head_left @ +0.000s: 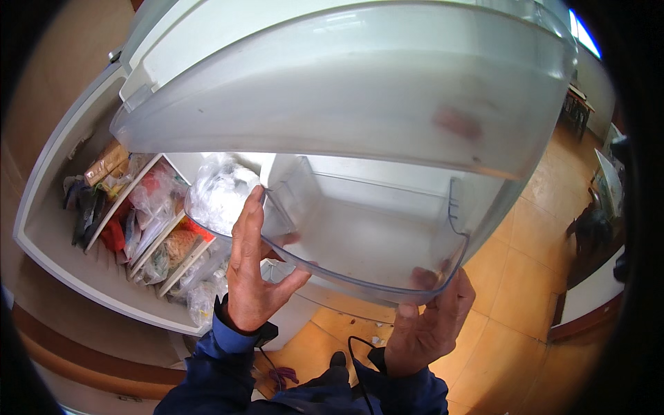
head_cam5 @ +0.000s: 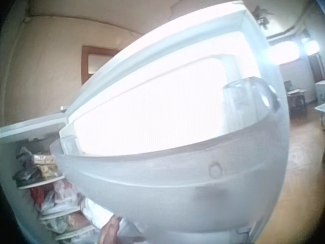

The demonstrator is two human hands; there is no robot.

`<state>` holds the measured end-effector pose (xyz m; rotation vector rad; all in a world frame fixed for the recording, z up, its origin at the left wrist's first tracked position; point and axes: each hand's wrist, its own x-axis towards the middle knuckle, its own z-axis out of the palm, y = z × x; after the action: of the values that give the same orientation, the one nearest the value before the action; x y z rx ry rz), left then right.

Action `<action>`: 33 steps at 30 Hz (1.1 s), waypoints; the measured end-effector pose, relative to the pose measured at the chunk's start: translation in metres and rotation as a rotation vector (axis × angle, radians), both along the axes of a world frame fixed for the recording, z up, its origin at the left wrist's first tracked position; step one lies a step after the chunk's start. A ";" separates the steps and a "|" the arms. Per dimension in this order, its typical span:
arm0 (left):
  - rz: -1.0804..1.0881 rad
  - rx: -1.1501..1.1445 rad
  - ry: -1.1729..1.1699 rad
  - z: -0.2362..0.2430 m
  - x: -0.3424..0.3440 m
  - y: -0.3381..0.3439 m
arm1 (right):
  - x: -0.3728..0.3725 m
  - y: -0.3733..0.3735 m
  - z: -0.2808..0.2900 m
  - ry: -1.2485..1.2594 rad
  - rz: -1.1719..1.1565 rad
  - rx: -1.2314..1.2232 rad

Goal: The person opens a top-mount refrigerator and repeatedly attempts to install a clear plastic shelf into the door compartment. They align the shelf with the mounting brackets, press it into place, and test its fit multiple times. The person also briefly handles a plastic bag of ice inside the door bin.

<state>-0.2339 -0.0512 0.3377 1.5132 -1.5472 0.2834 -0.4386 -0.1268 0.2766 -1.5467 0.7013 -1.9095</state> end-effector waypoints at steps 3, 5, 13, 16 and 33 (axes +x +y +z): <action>0.017 -0.013 -0.037 -0.001 0.000 -0.001 | 0.001 0.000 -0.002 -0.001 -0.034 -0.009; 0.032 -0.019 -0.068 -0.001 0.000 -0.001 | 0.002 -0.001 -0.003 0.000 -0.057 -0.012; 0.053 -0.005 -0.010 -0.002 -0.002 0.000 | 0.001 -0.005 -0.006 0.058 -0.113 -0.043; 0.077 -0.030 -0.158 -0.002 -0.001 -0.001 | 0.002 -0.005 -0.007 0.079 -0.144 -0.040; 0.220 -0.012 -0.311 -0.004 -0.007 0.004 | -0.001 -0.003 -0.008 0.113 -0.140 0.000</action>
<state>-0.2414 -0.0469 0.3335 1.6913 -1.6108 0.6804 -0.4396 -0.1296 0.2689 -1.6550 0.8798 -1.9331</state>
